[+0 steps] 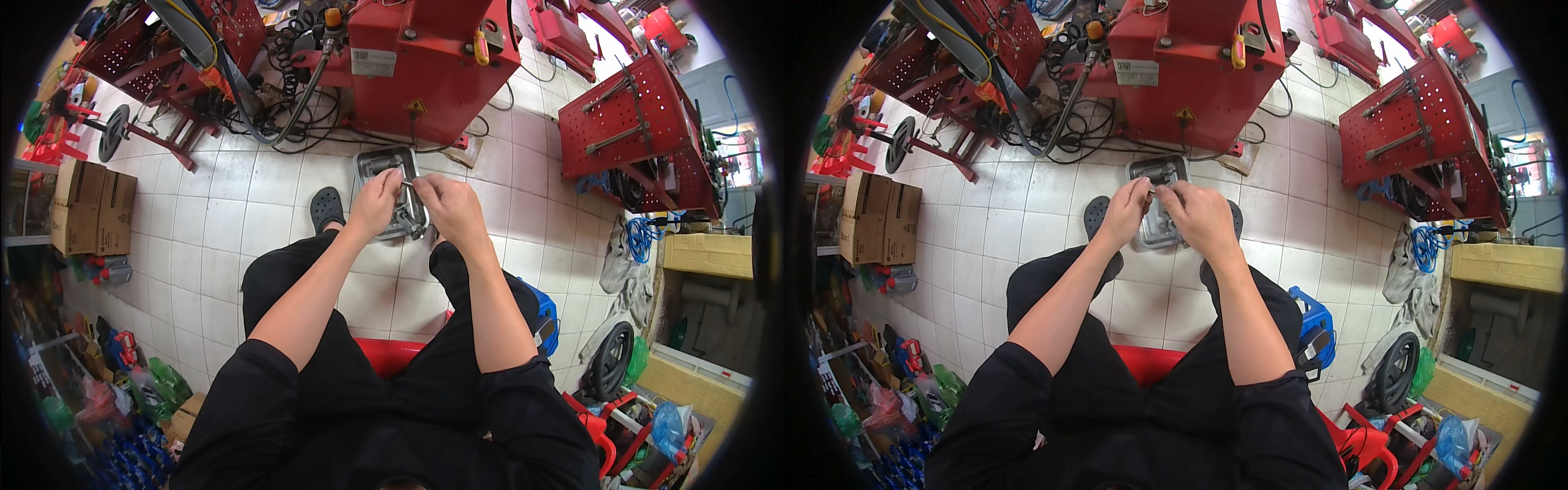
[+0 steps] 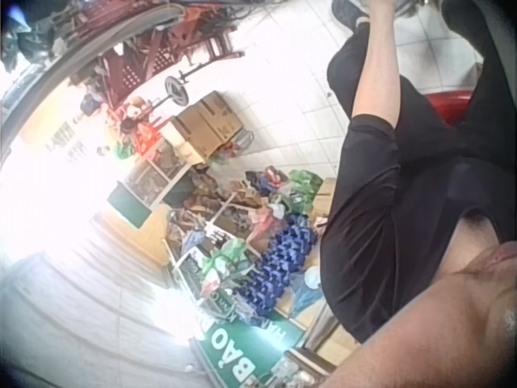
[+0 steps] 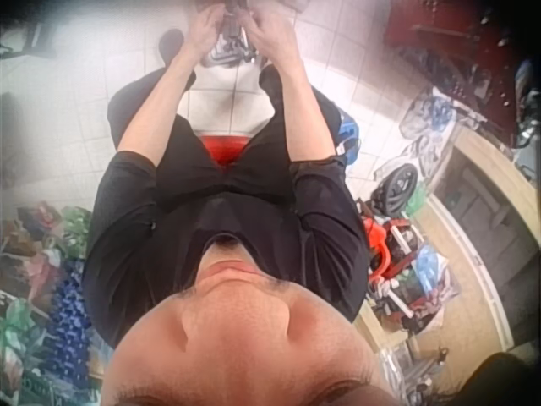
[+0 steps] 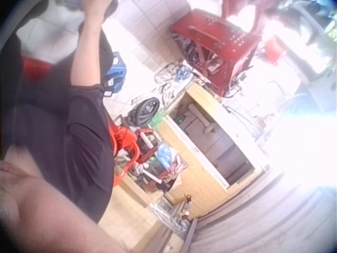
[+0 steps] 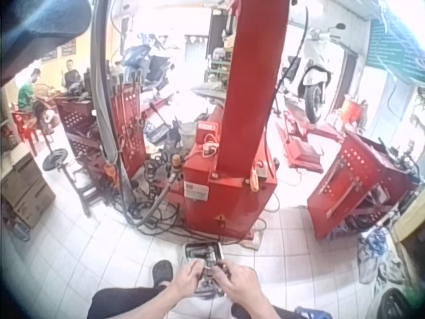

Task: The person sits on a stool in a workshop and assembles a mechanical component, likely a carburetor, using their hands. They manipulate small metal parts, including a spring and a float, and place them into a metal tray on the floor.

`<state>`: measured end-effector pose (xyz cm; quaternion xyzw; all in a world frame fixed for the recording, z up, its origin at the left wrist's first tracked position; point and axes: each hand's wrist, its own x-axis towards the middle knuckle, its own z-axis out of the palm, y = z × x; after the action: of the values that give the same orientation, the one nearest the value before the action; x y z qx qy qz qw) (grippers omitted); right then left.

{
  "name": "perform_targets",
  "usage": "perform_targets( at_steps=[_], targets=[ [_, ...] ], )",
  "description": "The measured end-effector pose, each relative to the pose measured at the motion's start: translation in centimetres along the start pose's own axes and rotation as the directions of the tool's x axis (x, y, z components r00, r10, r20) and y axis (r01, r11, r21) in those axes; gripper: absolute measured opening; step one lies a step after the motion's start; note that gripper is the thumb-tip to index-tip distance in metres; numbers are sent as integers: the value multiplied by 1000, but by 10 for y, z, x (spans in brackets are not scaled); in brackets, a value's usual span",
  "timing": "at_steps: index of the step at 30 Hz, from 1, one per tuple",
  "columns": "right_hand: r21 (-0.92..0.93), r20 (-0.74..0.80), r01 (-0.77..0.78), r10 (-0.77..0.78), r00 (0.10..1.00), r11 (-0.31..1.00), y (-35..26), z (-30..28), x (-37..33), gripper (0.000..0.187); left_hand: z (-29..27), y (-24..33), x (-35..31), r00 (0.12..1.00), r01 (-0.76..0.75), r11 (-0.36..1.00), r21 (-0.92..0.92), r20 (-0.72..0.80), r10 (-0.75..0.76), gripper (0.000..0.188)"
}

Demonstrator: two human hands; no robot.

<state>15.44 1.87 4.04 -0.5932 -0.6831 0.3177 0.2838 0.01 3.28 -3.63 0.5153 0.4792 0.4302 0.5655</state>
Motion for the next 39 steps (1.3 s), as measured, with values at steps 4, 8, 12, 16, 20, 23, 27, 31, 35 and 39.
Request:
perform_targets(
  at_steps=[4, 8, 12, 16, 20, 23, 27, 31, 35, 39],
  targets=[
    [211, -78, 81, -66, 995, 974, -4, 2, -5, 29, 0, 6, 3, 990, 143, 916, -375, 75, -123, 34],
    [-74, 247, -10, 28, 969, 997, -1, -2, -4, 32, -3, 13, 1, 986, 165, 876, -454, 57, -156, 31],
    [253, 3, 14, -15, 1000, 967, -13, 1, -6, 21, -1, 16, 1, 987, 155, 884, -442, 32, -157, 31],
    [167, 278, -198, 147, 949, 966, -10, -10, -5, 31, -2, 19, 0, 977, 197, 861, -469, 19, -213, 31],
    [298, 84, -76, 53, 995, 952, -11, -3, -7, 33, -1, 14, 0, 992, 119, 890, -441, 18, -124, 29],
    [242, 93, -38, 16, 996, 969, -13, -1, -9, 34, 1, 15, 1, 990, 125, 871, -474, 5, -139, 29],
    [-166, 324, -100, 150, 934, 981, -5, 2, -5, 38, -2, 12, 1, 993, 87, 865, -495, -24, -114, 31],
    [158, 160, -55, 29, 987, 986, -12, -1, -9, 26, 2, 13, 1, 997, 58, 895, -443, -27, -79, 31],
    [-32, 331, -39, 48, 942, 999, 1, 1, -7, 28, -2, 15, 1, 996, 56, 903, -426, -43, -82, 30],
    [189, 190, -116, 79, 979, 975, -15, -3, -9, 34, -1, 12, 0, 998, 33, 930, -365, -38, -50, 28]
  ],
)
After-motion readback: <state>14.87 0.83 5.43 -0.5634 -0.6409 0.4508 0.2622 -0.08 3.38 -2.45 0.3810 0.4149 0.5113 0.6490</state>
